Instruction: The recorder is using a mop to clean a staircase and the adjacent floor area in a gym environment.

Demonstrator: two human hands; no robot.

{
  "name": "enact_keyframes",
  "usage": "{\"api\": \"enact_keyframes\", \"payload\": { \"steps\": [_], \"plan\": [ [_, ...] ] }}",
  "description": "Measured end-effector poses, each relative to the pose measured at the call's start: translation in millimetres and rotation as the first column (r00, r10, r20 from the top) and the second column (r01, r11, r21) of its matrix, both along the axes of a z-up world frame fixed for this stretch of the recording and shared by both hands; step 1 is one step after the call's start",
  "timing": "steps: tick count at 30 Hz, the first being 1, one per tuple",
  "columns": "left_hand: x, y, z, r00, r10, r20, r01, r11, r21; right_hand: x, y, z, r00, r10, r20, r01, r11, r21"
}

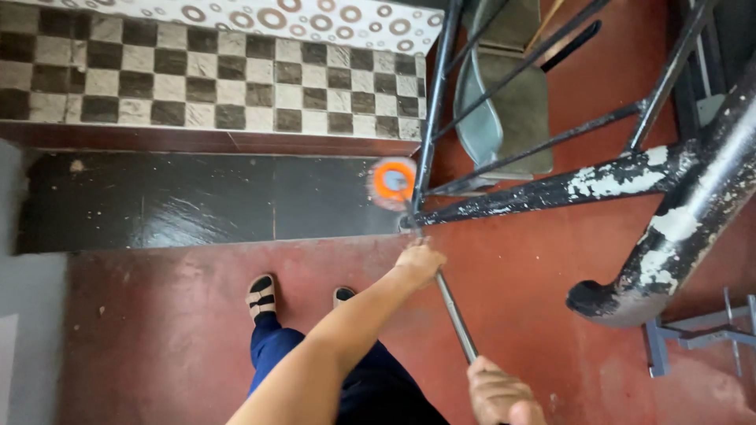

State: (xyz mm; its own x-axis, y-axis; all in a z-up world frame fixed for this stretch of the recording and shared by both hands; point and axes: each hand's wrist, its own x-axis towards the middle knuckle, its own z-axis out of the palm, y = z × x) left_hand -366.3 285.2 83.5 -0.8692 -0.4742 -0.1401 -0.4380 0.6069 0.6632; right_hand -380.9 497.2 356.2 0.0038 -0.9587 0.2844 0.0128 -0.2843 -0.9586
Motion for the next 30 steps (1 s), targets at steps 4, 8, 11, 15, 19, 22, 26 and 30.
{"api": "enact_keyframes", "payload": {
  "steps": [4, 8, 11, 15, 19, 22, 26, 30],
  "plan": [
    [-10.8, 8.7, -7.4, 0.994, -0.036, 0.1, 0.04, 0.998, -0.041, 8.0, -19.8, 25.7, 0.983, 0.12, -0.139, -0.133, 0.987, -0.09],
    [28.1, -21.0, 27.2, 0.999, 0.037, 0.04, -0.032, 0.994, -0.1, 38.7, -58.2, 62.5, 0.994, 0.09, -0.061, -0.096, 0.99, -0.103],
    [73.2, -32.2, 38.6, 0.996, 0.071, 0.044, -0.065, 0.99, -0.128, 50.9, -74.0, 62.3, 0.976, 0.218, -0.026, -0.219, 0.958, -0.182],
    [169.8, -54.2, 41.5, 0.979, 0.163, 0.126, -0.139, 0.974, -0.178, 97.4, -100.4, 70.3, 0.959, 0.279, 0.049, -0.262, 0.94, -0.22],
    [298.7, -83.6, 63.8, 0.88, 0.388, 0.276, -0.366, 0.922, -0.128, 160.0, -129.9, 38.3, 0.927, 0.321, 0.195, -0.293, 0.942, -0.161],
    [368.3, -99.5, 58.4, 0.79, 0.513, 0.335, -0.49, 0.857, -0.159, 209.6, -149.5, 22.4, 0.894, 0.408, 0.184, -0.386, 0.911, -0.144],
    [386.0, -101.5, 56.9, 0.796, 0.564, 0.22, -0.533, 0.826, -0.184, 231.6, -150.8, 27.7, 0.913, 0.381, 0.147, -0.368, 0.924, -0.104],
    [336.2, -68.9, 23.9, 0.805, 0.561, 0.193, -0.539, 0.828, -0.156, 203.9, -110.4, 40.0, 0.914, 0.333, 0.231, -0.319, 0.943, -0.096]
  ]
}}
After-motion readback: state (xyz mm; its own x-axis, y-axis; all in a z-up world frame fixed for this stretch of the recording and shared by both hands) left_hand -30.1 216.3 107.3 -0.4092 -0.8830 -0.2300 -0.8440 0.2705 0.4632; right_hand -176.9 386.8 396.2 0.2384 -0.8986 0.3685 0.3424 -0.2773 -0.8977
